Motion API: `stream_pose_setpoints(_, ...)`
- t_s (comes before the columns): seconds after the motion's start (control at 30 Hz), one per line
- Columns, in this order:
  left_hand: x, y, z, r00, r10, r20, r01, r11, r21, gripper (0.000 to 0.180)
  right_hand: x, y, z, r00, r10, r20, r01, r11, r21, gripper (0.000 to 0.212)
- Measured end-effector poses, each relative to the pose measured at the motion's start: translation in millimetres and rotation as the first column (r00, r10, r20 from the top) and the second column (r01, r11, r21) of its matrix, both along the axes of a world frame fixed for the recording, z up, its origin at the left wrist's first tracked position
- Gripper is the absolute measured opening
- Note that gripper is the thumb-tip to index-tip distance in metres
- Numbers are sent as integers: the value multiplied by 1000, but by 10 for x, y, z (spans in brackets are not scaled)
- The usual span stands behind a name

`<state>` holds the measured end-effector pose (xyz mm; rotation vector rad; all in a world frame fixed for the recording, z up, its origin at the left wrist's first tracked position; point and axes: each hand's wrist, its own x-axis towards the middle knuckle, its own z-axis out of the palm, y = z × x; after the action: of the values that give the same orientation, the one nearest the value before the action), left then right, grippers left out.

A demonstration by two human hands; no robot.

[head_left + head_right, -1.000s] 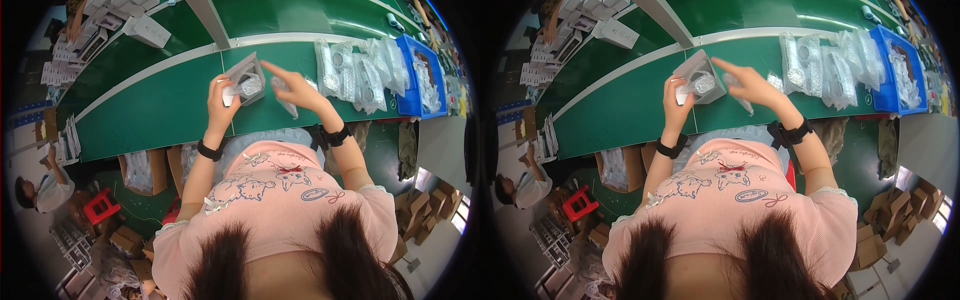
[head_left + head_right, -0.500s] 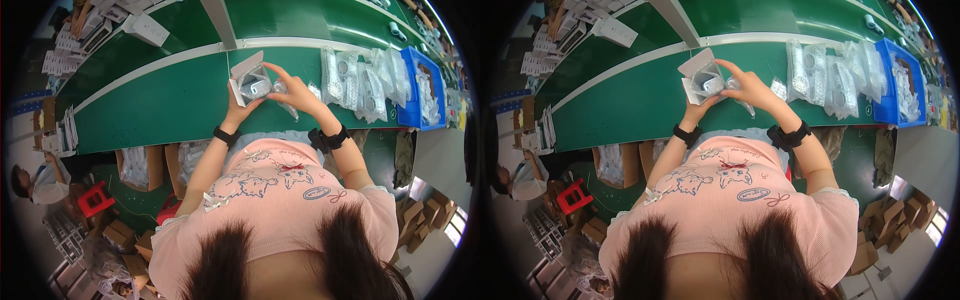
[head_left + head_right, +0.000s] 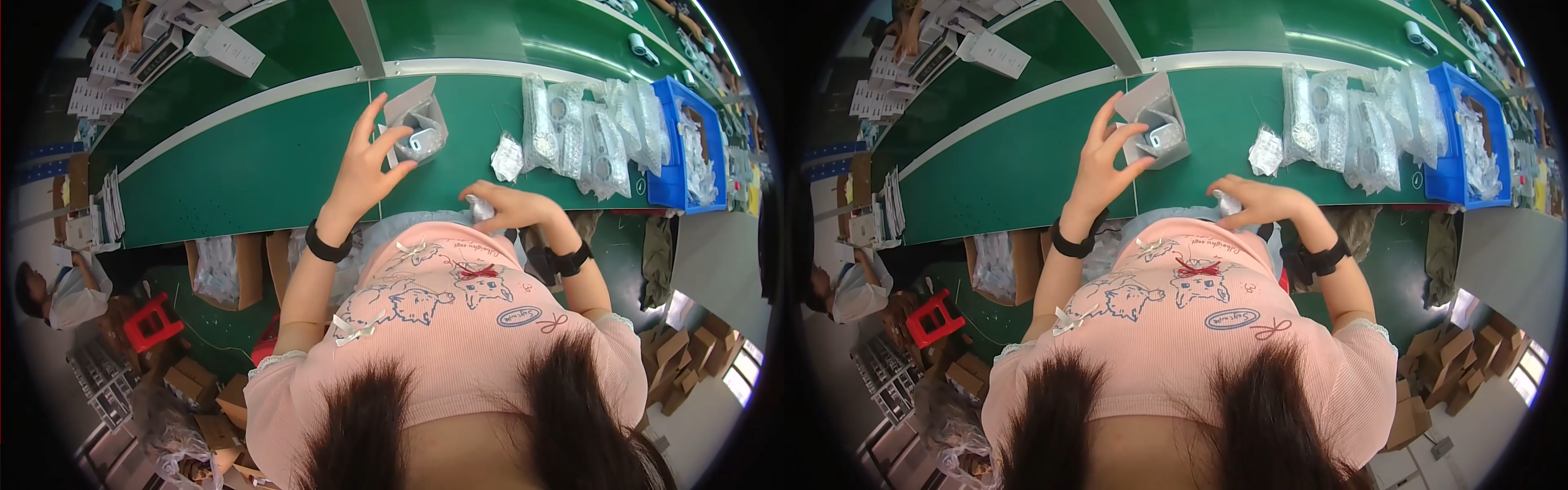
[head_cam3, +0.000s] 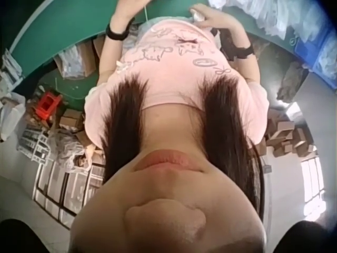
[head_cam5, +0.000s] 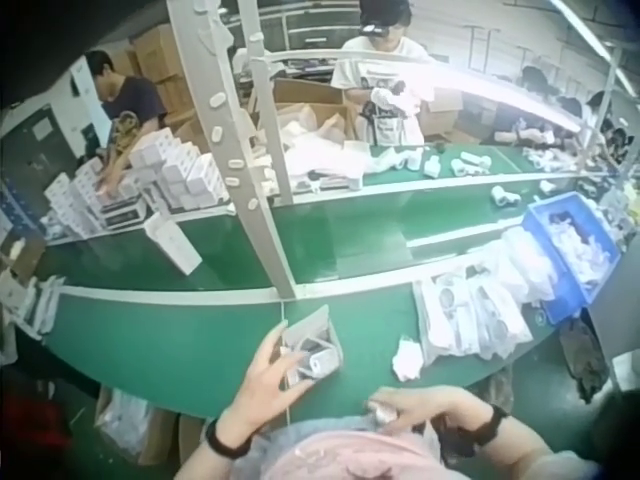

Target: The person packages items by hand, placing a wrapped device and a cable into a box before folding it closed. They repeat this process multiple times, setting each completed box aside on the table.

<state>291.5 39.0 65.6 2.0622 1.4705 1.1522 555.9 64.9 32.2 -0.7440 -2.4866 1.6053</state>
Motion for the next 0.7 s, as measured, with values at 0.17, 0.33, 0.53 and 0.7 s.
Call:
stream_pose_setpoints(0.17, 41, 80, 153, 991, 104, -84, -122, 957, -262, 18, -118, 285, 508, 965, -253, -75, 243, 963, -112, 25)
stream_pose_setpoints(0.33, 36, 171, 124, 966, 253, 48, -230, 934, -275, 11, -553, 416, 649, 767, -202, -609, 400, 892, 208, 15)
stream_pose_setpoints(0.53, -31, 259, 94, 931, 325, 166, -235, 882, -409, 12, -917, 632, 417, 788, 358, -500, 74, 752, 655, 23)
stream_pose_setpoints(0.7, -171, 262, -96, 911, 325, 252, -203, 889, -411, 14, -1005, 645, 393, 861, 468, -202, -122, 573, 810, 18)
